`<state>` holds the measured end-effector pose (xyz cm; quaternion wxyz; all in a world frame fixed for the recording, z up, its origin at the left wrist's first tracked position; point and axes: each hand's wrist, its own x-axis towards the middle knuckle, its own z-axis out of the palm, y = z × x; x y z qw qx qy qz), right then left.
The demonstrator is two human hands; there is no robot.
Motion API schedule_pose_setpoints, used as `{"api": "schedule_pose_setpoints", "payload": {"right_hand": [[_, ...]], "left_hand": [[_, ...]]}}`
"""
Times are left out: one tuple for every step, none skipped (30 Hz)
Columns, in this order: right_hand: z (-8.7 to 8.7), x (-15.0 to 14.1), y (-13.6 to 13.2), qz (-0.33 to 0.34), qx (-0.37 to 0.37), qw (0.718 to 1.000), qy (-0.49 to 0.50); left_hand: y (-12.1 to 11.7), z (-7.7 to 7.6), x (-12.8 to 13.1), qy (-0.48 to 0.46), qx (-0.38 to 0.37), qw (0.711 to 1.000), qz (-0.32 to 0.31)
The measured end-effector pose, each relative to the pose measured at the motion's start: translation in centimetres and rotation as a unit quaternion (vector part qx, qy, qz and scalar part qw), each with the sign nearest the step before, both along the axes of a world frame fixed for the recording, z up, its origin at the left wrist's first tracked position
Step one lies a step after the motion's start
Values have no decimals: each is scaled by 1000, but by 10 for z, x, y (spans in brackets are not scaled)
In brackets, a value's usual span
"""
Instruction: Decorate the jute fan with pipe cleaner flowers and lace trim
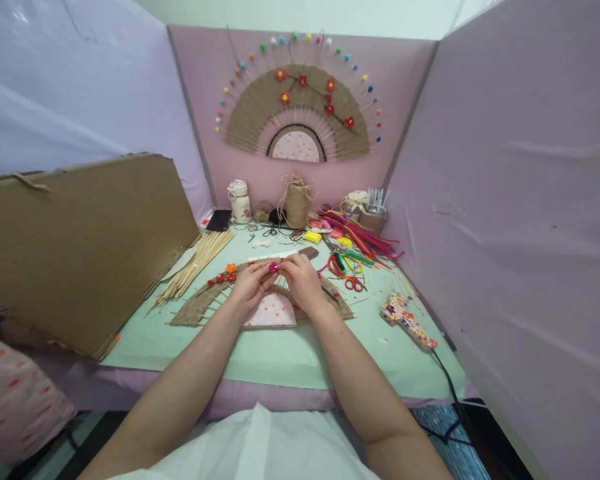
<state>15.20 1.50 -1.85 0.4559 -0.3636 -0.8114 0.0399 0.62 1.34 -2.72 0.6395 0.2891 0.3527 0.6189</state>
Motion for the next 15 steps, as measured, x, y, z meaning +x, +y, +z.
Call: {"api": "schedule_pose_setpoints", "payload": {"right_hand": [[0,0,1,-1,-11,1000,24],[0,0,1,-5,-24,999,48],[0,0,1,-10,-39,997,70],[0,0,1,-17,-57,994,89],[0,0,2,-22,-74,991,105],[1,0,2,-24,-91,989,117],[1,0,2,-23,-106,986,125],[1,0,3,-20,-119,984,132],[0,0,3,-16,-129,982,138],[0,0,4,-14,-139,980,143],[-1,0,4,-13,-148,978,149],[-1,0,5,-14,-156,975,156],[-1,0,5,-17,-162,973,161],[-2,0,5,-21,-166,972,164],[-2,0,5,-24,-168,972,164]], "left_hand": [[1,-1,-1,-19,-9,1000,-8],[3,-1,-2,-36,-18,999,-18],[4,-1,-3,-49,-26,998,-27],[4,0,-3,-59,-32,997,-33],[5,0,-3,-64,-36,997,-37],[4,1,-3,-65,-37,996,-40],[4,2,-2,-63,-34,997,-42],[3,2,-1,-58,-30,997,-41],[2,3,0,-52,-25,998,-39],[1,3,0,-44,-18,998,-37],[0,3,1,-36,-9,999,-36],[-1,3,2,-28,-1,999,-36],[-2,3,3,-22,6,999,-37],[-3,3,4,-18,11,999,-38],[-3,3,5,-15,13,999,-39]]}}
